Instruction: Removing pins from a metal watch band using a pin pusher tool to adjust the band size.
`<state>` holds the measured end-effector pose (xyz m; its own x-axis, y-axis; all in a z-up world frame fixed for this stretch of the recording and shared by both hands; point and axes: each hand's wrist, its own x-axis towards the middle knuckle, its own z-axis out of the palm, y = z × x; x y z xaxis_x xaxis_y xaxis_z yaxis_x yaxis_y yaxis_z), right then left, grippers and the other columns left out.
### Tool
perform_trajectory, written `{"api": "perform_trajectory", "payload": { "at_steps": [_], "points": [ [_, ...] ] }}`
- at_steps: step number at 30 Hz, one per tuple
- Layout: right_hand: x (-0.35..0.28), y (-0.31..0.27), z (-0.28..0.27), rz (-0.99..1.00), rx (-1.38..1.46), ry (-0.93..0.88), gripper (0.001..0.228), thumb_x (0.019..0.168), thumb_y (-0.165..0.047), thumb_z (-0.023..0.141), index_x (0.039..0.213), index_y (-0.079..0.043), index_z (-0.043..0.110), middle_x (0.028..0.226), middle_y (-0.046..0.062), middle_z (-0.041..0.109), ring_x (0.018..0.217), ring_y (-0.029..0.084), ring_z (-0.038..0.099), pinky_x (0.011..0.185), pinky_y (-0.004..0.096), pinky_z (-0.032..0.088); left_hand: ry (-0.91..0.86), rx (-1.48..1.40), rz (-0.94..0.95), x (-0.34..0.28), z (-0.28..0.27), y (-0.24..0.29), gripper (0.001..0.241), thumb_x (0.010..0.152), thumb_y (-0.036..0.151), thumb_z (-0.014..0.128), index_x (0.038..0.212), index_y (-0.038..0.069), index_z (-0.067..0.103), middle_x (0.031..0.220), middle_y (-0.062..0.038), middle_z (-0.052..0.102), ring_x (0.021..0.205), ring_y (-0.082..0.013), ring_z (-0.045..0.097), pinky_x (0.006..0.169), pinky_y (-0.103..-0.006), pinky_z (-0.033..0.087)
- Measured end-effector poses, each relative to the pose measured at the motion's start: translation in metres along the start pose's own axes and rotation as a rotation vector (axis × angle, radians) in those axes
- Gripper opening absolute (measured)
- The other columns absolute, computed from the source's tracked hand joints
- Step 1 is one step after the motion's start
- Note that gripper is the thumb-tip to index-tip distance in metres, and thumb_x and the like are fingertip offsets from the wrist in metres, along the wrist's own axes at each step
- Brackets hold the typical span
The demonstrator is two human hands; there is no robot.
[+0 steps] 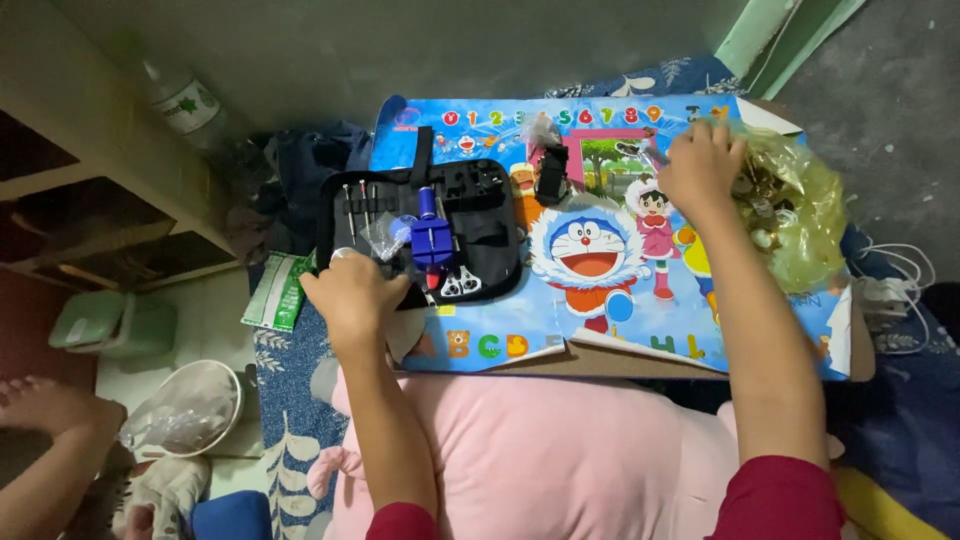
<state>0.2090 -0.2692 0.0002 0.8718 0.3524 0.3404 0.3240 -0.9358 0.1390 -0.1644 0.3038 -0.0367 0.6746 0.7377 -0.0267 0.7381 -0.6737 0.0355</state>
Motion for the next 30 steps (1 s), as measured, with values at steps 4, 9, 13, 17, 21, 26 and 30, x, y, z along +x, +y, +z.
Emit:
{"api": "perform_trajectory", "payload": {
  "at_steps": [4, 9, 13, 17, 21, 26, 30],
  "points": [
    [-0.008, 0.004, 0.008, 0.094, 0.294, -0.038, 0.021, 0.097, -0.027, 0.068, 0.089, -0.007, 0.068, 0.117, 0.018, 0.058, 0.117, 0.039, 0.042, 0.093, 0.057, 0.026, 0.003, -0.088, 0.077, -0.017, -0.007, 0.055, 0.044, 0.073, 0.037, 0.071, 0.079, 0.012, 0.035, 0.076, -0.002, 0.026, 0.072, -0.0183, 0.024, 0.06, -0.0368, 0.025],
    [-0.015, -0.003, 0.021, 0.093, 0.267, 0.197, 0.012, 0.092, -0.019, 0.067, 0.096, -0.013, 0.056, 0.102, 0.013, 0.062, 0.102, 0.036, 0.056, 0.086, 0.052, 0.035, 0.015, -0.184, 0.167, -0.052, -0.042, 0.119, 0.045, 0.071, 0.036, 0.074, 0.069, 0.011, 0.037, 0.064, -0.002, 0.028, 0.061, -0.0171, 0.026, 0.053, -0.0336, 0.027],
    [-0.023, -0.023, -0.02, 0.018, 0.362, 0.44, 0.017, 0.094, -0.009, 0.068, 0.101, -0.008, 0.053, 0.078, 0.019, 0.064, 0.078, 0.041, 0.067, 0.074, 0.049, 0.049, 0.034, -0.268, 0.244, -0.068, -0.069, 0.157, 0.046, 0.07, 0.036, 0.076, 0.06, 0.011, 0.038, 0.053, -0.002, 0.029, 0.052, -0.0161, 0.027, 0.047, -0.031, 0.028],
    [-0.031, -0.057, -0.067, 0.064, 0.495, 0.396, 0.017, 0.104, -0.016, 0.062, 0.113, -0.011, 0.049, 0.071, 0.021, 0.064, 0.069, 0.049, 0.068, 0.065, 0.056, 0.053, 0.037, -0.355, 0.324, -0.08, -0.078, 0.174, 0.049, 0.069, 0.036, 0.079, 0.051, 0.011, 0.04, 0.043, -0.001, 0.03, 0.043, -0.0152, 0.028, 0.041, -0.0284, 0.029],
    [-0.049, -0.09, -0.085, -0.051, 0.527, 0.39, 0.013, 0.103, -0.015, 0.061, 0.11, -0.012, 0.051, 0.071, 0.018, 0.066, 0.067, 0.044, 0.07, 0.061, 0.053, 0.055, -0.046, -0.359, 0.263, -0.083, -0.073, 0.169, 0.045, 0.07, 0.034, 0.079, 0.052, 0.008, 0.046, 0.043, -0.007, 0.039, 0.043, -0.0181, 0.037, 0.043, -0.0302, 0.034],
    [-0.094, -0.136, -0.099, -0.093, 0.945, 0.233, 0.009, 0.104, -0.014, 0.058, 0.107, -0.01, 0.05, 0.075, 0.019, 0.068, 0.07, 0.042, 0.07, 0.065, 0.05, 0.055, -0.212, -0.253, 0.18, -0.087, -0.07, 0.159, 0.045, 0.061, 0.049, 0.08, 0.061, 0.004, 0.071, 0.051, -0.013, 0.055, 0.049, -0.0291, 0.059, 0.047, -0.034, 0.043],
    [-0.12, -0.156, -0.077, -0.13, 0.845, 0.124, 0.012, 0.102, -0.022, 0.06, 0.108, -0.015, 0.053, 0.077, 0.012, 0.071, 0.072, 0.036, 0.072, 0.065, 0.048, 0.057, -0.247, -0.212, 0.196, -0.098, -0.089, 0.155, 0.041, 0.064, 0.044, 0.079, 0.068, 0.003, 0.074, 0.054, -0.013, 0.058, 0.054, -0.0314, 0.064, 0.049, -0.0352, 0.045]
  ]
}}
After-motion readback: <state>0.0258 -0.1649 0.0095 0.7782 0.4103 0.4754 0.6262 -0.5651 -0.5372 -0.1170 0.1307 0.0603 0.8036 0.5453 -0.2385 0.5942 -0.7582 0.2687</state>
